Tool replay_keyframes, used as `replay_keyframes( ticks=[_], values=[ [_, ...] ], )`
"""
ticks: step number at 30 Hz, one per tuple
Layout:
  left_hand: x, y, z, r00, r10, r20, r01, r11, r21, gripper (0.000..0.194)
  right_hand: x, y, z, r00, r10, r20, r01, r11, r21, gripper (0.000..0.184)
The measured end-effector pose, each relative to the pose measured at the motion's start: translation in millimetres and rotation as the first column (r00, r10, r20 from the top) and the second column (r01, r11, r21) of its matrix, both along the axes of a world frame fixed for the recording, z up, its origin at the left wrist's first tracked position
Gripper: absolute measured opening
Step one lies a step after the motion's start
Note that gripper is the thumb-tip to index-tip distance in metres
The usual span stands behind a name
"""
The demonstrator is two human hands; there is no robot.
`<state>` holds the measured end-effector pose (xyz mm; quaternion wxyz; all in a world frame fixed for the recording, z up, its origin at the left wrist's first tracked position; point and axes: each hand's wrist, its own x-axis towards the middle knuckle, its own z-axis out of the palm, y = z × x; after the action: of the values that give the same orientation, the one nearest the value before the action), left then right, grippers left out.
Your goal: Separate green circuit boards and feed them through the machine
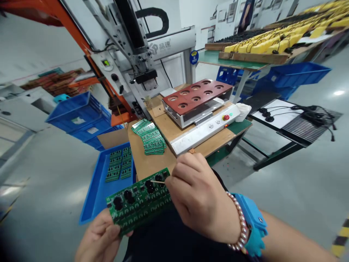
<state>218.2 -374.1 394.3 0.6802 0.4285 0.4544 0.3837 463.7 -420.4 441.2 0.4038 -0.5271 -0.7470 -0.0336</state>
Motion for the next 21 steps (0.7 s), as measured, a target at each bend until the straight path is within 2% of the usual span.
replay_keyframes(
  ticks=[10,21],
  values=[
    [-3.6,3.4,-2.6,0.999,-0.022,-0.027,0.022,1.000,0.018,0.023,1.8,-2.5,-0.3,1.000,-0.010,0.015,0.010,1.000,-0.003,0.012],
    [-4.8,4.2,-1.0,0.999,0.025,-0.048,-0.024,0.999,0.032,0.023,7.5,-6.6,0.3,1.000,0.003,0.007,-0.003,1.000,-0.020,0.013]
  ],
)
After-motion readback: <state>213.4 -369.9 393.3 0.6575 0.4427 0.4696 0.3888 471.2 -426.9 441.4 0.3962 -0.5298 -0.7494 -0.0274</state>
